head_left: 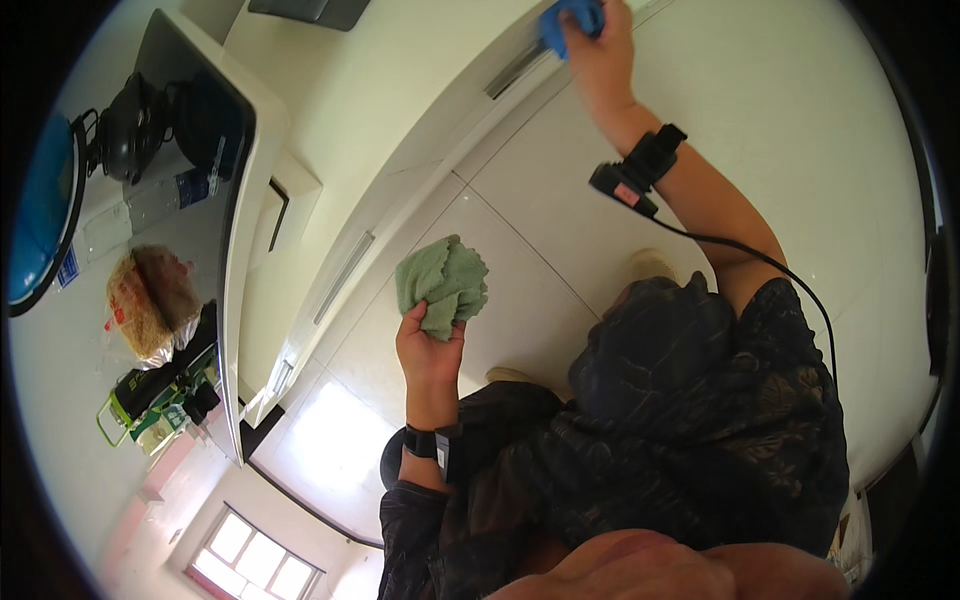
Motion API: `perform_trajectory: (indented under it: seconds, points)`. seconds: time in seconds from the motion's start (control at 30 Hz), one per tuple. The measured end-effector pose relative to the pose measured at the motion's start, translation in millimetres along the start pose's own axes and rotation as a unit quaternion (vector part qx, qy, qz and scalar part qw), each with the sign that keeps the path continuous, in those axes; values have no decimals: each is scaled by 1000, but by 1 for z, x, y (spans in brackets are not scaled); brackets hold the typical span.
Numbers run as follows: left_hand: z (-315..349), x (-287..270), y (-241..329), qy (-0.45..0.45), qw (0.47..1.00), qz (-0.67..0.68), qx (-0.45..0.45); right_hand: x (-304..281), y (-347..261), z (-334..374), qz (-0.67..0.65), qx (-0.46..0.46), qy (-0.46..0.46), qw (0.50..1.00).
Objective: The recorder uses two cleaning cloths to wipe down the exterior surfaces and handles of a white storage cabinet and opens one drawer.
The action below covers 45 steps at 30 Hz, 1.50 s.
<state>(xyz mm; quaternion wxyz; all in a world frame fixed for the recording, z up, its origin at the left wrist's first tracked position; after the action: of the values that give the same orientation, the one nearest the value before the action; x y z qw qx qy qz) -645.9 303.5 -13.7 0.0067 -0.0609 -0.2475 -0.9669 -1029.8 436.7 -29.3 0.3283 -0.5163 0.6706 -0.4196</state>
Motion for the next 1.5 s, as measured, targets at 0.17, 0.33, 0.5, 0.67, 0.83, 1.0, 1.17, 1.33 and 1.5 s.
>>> perform_trajectory:
  seconds: [0.17, 0.33, 0.5, 0.67, 0.83, 1.0, 1.17, 1.33, 1.5]
  points:
    - [8, -7, 4, 3, 1000, 11, -11, 24, -34, 56, -19, -8, -76, 997]
    - [7, -20, 9, 9, 1000, 15, -9, 38, -48, 95, -47, -23, -142, 988]
    - [9, -25, 11, 20, 1000, 10, -10, 53, -81, 141, -80, -108, -263, 955]
    - [6, -24, 11, 0, 1000, 19, -6, 72, -84, 178, -52, -366, -366, 854]
    - [7, -14, 10, -8, 1000, 17, -2, 58, -78, 143, 9, -492, -364, 791]
    - [5, -1, 5, -5, 1000, -13, -3, 34, -60, 72, 42, -411, -291, 863]
    - [-4, -1, 1, -17, 1000, -8, -2, 11, -35, 12, 115, -354, -233, 899]
    - [2, 8, -4, -7, 1000, -3, -16, -11, -3, -30, 95, -213, -169, 958]
    - [8, 9, -2, -7, 1000, -2, -5, -23, 51, -76, 174, -107, -113, 972]
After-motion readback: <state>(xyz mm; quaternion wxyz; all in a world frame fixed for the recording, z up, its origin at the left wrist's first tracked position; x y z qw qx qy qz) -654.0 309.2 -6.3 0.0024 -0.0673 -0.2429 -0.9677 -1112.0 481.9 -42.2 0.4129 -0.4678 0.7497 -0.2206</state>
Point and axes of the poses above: each hand's wrist, its own z-axis away from the middle knuckle, its own x-axis out of the palm, y = z × x, the point moved 7 cm from there along -z, towards the middle knuckle, and after that the axes turned 10 degrees about y, right-handed, at the moved point
